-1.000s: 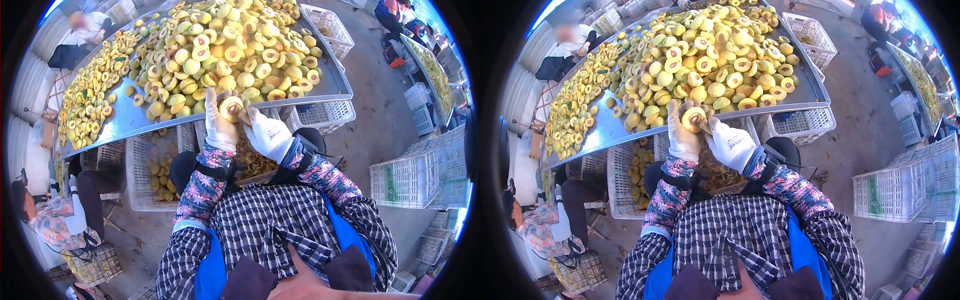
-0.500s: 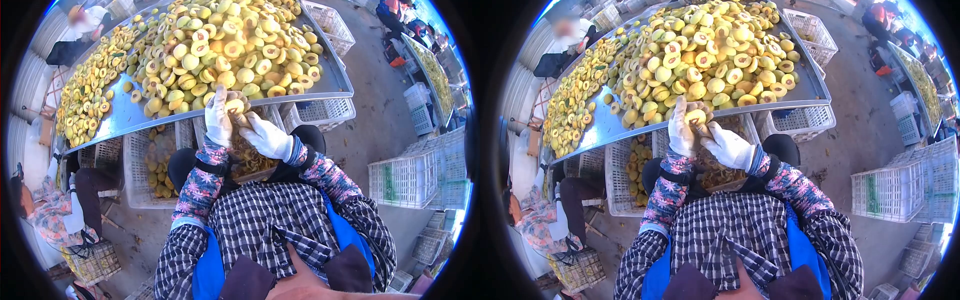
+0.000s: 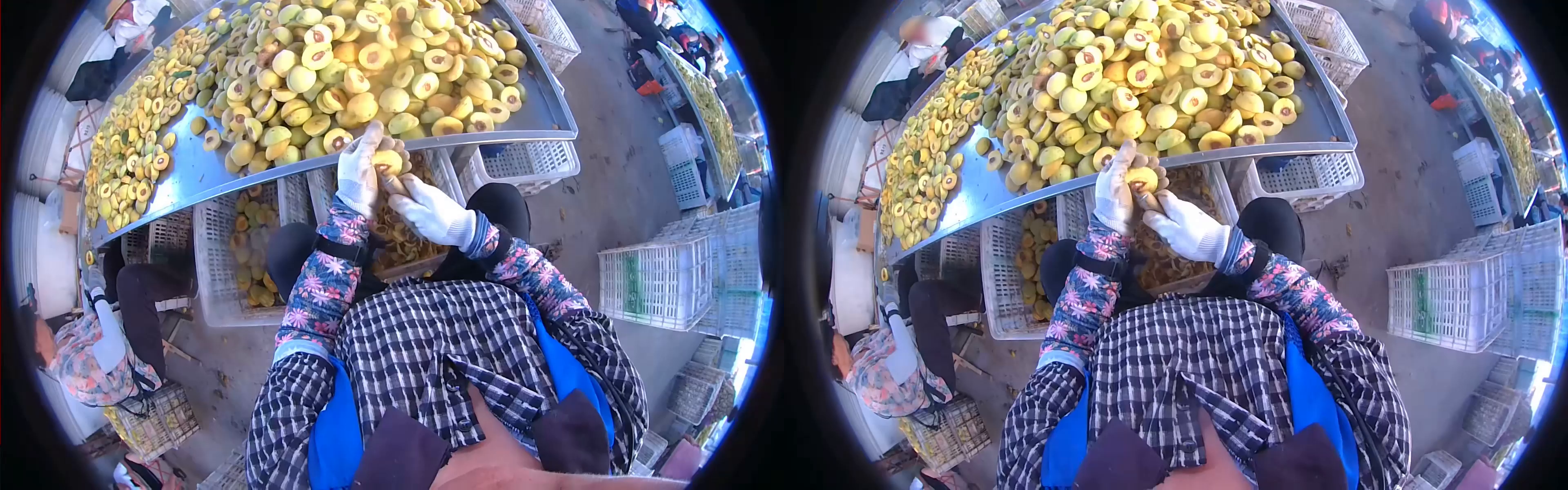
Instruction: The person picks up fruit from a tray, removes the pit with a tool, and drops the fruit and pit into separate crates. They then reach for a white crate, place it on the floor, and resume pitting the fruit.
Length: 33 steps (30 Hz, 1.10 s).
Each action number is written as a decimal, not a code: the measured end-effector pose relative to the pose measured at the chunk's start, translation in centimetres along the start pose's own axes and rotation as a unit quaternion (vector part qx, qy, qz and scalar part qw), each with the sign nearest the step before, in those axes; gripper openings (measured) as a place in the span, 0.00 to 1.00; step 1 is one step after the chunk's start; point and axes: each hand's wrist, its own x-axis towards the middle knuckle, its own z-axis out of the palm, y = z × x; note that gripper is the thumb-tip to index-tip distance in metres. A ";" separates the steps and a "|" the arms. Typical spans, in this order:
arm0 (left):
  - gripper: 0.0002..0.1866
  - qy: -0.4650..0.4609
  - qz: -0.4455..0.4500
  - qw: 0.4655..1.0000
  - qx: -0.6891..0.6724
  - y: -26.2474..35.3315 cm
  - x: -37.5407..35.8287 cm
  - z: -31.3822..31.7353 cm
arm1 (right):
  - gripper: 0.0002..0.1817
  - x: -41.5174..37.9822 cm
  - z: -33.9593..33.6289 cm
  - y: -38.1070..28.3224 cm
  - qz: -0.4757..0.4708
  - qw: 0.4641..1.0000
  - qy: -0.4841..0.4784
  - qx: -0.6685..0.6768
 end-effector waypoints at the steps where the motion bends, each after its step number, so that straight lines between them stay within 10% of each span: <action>1: 0.18 -0.018 -0.005 0.999 0.034 0.1 0.2 -0.2 | 0.11 -0.3 -0.3 -1.4 0.129 0.977 -0.060 0.159; 7: 0.19 0.001 0.036 0.999 -0.025 -0.6 -0.6 1.0 | 0.12 -1.2 -0.1 -1.8 0.223 0.890 -0.090 0.387; 10: 0.18 0.015 0.055 0.988 -0.147 -0.4 0.1 0.0 | 0.14 -1.6 -0.4 -2.0 0.138 0.948 -0.074 0.277; 14: 0.19 0.168 0.176 0.942 0.231 5.5 -0.1 -6.5 | 0.19 -3.5 -3.4 0.3 -0.143 0.982 -0.096 -0.077; 17: 0.22 0.234 0.150 0.700 0.658 11.9 -2.2 -12.9 | 0.25 -5.0 -4.2 -0.6 -0.003 0.939 -0.120 -0.322; 18: 0.22 0.234 0.151 0.698 0.660 12.3 -2.4 -13.6 | 0.26 -5.1 -4.1 -0.2 0.031 0.921 -0.124 -0.368; 20: 0.24 0.299 0.187 0.456 0.817 12.3 -2.0 -14.9 | 0.26 -5.1 -3.6 1.0 0.042 0.897 -0.110 -0.426; 22: 0.23 0.157 0.153 0.640 0.736 11.9 0.8 -13.6 | 0.26 -4.3 -2.8 0.2 0.049 0.887 -0.120 -0.442; 24: 0.23 0.063 0.159 0.651 0.739 9.5 3.6 -10.6 | 0.26 -3.7 -2.4 0.4 0.041 0.882 -0.134 -0.451; 33: 0.29 -0.087 -0.033 0.471 0.877 6.4 11.0 -5.6 | 0.26 -3.8 -2.2 1.4 0.023 0.913 -0.122 -0.388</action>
